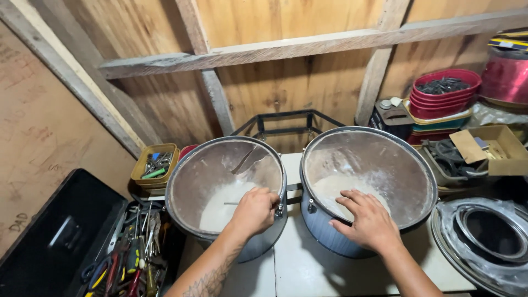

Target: The person uses a metal drum key to tighten the tension lugs on the rims of two conga drums. They systematically rotate the key on each lug around the circumference of both drums to adjust the drumhead tension.

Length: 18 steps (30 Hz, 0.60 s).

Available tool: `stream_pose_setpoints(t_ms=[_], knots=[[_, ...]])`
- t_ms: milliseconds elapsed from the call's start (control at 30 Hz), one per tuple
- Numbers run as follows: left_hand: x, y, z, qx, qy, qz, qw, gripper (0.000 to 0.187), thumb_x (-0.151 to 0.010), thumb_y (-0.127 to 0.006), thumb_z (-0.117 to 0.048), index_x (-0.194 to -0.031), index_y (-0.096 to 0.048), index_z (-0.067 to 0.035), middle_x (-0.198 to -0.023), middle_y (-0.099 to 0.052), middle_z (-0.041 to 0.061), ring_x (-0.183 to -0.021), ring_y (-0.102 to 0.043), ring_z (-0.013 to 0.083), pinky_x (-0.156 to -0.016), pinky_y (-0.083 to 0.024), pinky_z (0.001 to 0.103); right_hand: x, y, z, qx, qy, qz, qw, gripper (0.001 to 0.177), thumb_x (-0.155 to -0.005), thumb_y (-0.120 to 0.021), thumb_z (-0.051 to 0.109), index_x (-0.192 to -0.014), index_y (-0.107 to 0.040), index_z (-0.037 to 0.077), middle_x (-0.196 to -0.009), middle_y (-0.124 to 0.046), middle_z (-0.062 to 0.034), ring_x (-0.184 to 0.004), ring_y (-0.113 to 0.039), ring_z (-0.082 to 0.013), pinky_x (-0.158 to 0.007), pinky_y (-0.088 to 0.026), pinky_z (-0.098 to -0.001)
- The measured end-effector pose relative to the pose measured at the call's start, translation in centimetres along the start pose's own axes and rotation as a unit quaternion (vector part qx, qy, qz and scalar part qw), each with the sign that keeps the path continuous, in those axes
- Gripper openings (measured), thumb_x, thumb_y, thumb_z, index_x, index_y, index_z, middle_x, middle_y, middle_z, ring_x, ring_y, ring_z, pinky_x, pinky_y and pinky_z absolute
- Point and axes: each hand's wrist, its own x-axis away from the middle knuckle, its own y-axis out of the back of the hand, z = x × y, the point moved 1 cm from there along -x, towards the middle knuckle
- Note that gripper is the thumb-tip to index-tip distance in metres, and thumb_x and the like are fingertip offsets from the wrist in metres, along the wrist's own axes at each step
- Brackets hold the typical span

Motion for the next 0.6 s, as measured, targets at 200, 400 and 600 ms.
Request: stream_pose_setpoints(t_ms=[200, 400, 600], knots=[[0.2, 0.2, -0.1, 0.011, -0.001, 0.007, 1.0, 0.018, -0.08, -0.063, -0.011, -0.095, -0.073, -0.016, -0.089, -0.066, 0.009, -0.092, -0.059, 0.0338, -0.087, -0.05, 0.043, -0.4, 1.9, 1.2, -0.002, -0.043, 0.086, 0.995, 0.068, -0.077, -0.071, 0.068, -0.133, -0.065, 0.029, -0.148, -0.056, 0.0054, -0.145, -0.045, -0.0194, -0.125, -0.028, -0.0467], [0.2, 0.1, 0.6, 0.003, -0.015, 0.005, 1.0, 0.029, -0.077, -0.059, -0.012, -0.1, -0.074, -0.02, -0.091, -0.066, 0.01, -0.093, -0.057, 0.0343, -0.085, -0.049, 0.044, -0.1, 0.5, 0.2, 0.006, 0.013, -0.006, 1.0, 0.065, -0.073, -0.076, 0.064, -0.126, -0.07, 0.026, -0.14, -0.064, 0.0028, -0.137, -0.055, -0.0228, -0.119, -0.038, -0.0484], [-0.5, 0.5, 0.5, 0.005, 0.002, 0.042, 0.999, 0.043, -0.078, -0.051, -0.008, -0.11, -0.075, -0.022, -0.091, -0.065, 0.011, -0.092, -0.055, 0.0355, -0.082, -0.048, 0.045, -0.2, 1.6, 1.0, 0.002, -0.002, 0.033, 0.999, 0.065, -0.075, -0.075, 0.063, -0.127, -0.069, 0.026, -0.143, -0.061, 0.0049, -0.137, -0.053, -0.0205, -0.122, -0.034, -0.0481]])
